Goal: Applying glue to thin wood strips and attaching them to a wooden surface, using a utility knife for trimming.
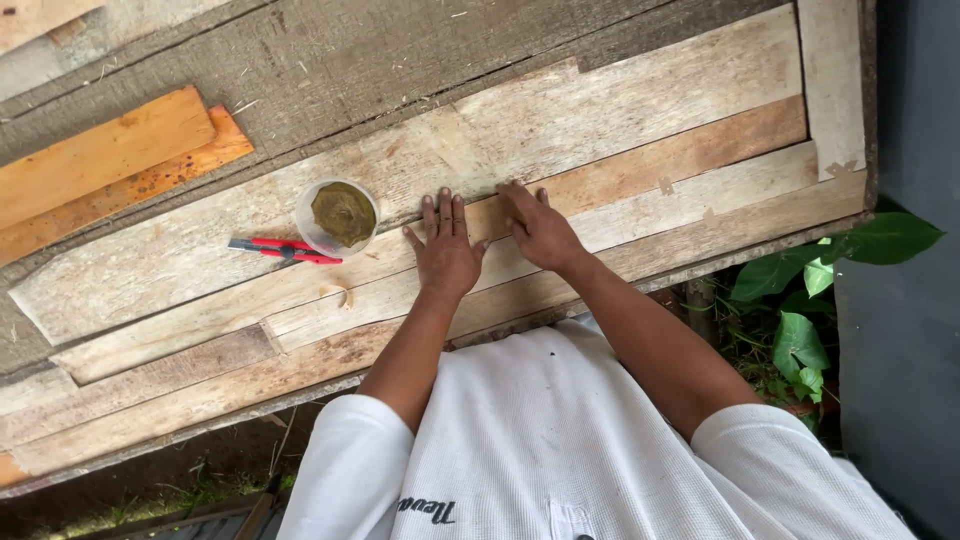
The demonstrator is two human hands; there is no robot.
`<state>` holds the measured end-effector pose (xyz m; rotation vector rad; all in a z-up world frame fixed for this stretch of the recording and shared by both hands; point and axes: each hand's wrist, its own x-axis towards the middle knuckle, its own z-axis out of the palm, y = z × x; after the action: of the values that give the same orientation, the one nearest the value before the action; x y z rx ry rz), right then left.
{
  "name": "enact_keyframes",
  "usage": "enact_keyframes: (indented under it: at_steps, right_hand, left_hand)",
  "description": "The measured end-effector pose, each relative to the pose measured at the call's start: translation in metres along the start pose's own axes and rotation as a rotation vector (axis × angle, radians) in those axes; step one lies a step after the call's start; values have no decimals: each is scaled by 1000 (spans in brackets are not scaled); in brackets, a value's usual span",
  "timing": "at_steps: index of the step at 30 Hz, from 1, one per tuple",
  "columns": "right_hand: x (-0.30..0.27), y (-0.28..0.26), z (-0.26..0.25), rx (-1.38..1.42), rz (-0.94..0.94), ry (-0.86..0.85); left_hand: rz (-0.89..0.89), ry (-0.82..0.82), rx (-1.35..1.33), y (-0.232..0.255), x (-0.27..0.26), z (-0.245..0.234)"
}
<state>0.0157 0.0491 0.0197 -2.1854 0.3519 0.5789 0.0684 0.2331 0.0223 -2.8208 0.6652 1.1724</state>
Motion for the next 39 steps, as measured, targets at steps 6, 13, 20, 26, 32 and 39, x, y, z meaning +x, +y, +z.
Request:
enact_keyframes:
  at_steps: [6,13,20,26,32,39]
  right_hand:
    - [-20,29,-37,1000,389,513]
    - [-19,60,-51,1676,599,566]
    - [-7,80,-41,1757,630,511]
    - [-7,89,-45,1715,649,462]
    - [-6,95,-43,1652,667,410]
    - [-9,92,-49,1613,664,372]
  left_hand:
    - [34,624,-78,-6,22,16]
    - [326,531,-230,79,65,-41]
    - [422,303,-48,132,117,-34]
    - [353,235,-14,148,124,-38]
    - [289,171,-11,153,127,-40]
    - [238,171,-60,156,126,-41]
